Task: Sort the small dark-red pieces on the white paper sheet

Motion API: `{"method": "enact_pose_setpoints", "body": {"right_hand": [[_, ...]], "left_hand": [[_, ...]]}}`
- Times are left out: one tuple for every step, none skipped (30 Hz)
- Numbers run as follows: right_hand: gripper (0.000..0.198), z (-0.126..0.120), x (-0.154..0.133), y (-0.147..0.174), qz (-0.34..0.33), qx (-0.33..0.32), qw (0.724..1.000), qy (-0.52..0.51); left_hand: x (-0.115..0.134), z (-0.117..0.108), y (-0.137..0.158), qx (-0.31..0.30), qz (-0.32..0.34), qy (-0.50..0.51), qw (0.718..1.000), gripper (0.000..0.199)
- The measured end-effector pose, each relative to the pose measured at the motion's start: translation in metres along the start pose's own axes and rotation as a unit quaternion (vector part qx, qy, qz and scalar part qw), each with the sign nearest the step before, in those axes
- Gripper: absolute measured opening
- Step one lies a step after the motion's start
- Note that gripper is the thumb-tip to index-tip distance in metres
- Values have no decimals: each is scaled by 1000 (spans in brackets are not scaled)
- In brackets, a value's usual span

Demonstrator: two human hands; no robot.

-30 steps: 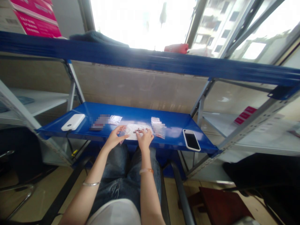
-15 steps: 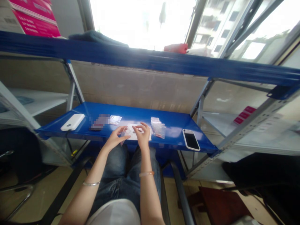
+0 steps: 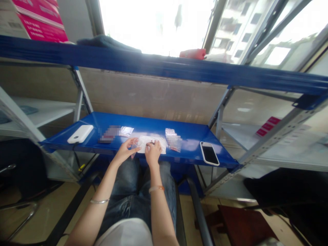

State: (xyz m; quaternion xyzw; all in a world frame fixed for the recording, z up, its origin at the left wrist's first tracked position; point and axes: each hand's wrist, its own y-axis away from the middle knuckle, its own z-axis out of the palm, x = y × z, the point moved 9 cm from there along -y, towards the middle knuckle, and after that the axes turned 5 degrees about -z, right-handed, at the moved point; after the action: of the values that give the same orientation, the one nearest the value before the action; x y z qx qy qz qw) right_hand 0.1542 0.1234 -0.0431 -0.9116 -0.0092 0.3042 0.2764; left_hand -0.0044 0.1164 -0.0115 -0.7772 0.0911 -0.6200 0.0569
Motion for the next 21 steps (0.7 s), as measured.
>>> {"method": "enact_pose_setpoints", "body": {"right_hand": [[21,3,1,1,-1,-5,1000,11],[21,6,2,2,-5,-7,1000,16],[21,7,2,3,-8,-7,1000,16],[20,8,3,3,-8,-8,1000,13],[18,8,4,2,-4,-8,1000,8],[16,8,5,2,1,-7,1000,2],[15,8,7,2,7,-5,1000,-2],[15,7,8,2,11,-3,1000,-4],[15,6,9,2,14,0,1000,-5],[16,6,10,1,16,1,1000,-5],[16,5,11,1,17,2,1000,-4],[16,4,12,1,17,2,1000,-4],[14,3,13,0,18,1,1000,-4],[13,2,15,0,20,-2,1000,-4],[11,0,17,-1,22,-5,1000,-4],[11,-2,18,-1,24,-10,1000,-4],[11,-4,20,-2,27,-14,1000,-4],[11,-7,22,-3,30,-19,999,-5],[11,-9,24,-3,30,-24,999,-6],[11,-11,26,-3,30,-28,999,-7],[10,-13,27,-4,29,-31,999,-7]], "left_hand": [[0,0,0,0,0,1,1000,50],[0,1,0,-1,1,1,1000,50],[0,1,0,-2,2,1,1000,50],[0,1,0,-2,3,0,1000,51],[-1,1,0,-2,4,-1,1000,51],[-1,1,0,-2,5,-2,1000,51],[-2,0,0,-1,6,-2,1000,51],[-2,0,0,1,6,-3,1000,51],[-3,-1,0,3,6,-3,1000,51],[-3,-2,0,5,6,-3,1000,51],[-2,-2,0,6,5,-3,1000,51],[-2,-3,0,7,3,-4,1000,51],[-2,-3,0,9,0,-5,1000,51],[-1,-3,0,9,-4,-5,1000,51],[-1,-3,1,10,-7,-6,1000,50],[-1,-3,1,12,-10,-7,1000,50],[0,-3,1,13,-12,-9,1000,51],[0,-3,2,14,-14,-10,1000,51],[1,-3,2,14,-14,-10,1000,52],[1,-3,2,13,-14,-10,1000,52],[2,-2,2,12,-13,-10,1000,52]]}}
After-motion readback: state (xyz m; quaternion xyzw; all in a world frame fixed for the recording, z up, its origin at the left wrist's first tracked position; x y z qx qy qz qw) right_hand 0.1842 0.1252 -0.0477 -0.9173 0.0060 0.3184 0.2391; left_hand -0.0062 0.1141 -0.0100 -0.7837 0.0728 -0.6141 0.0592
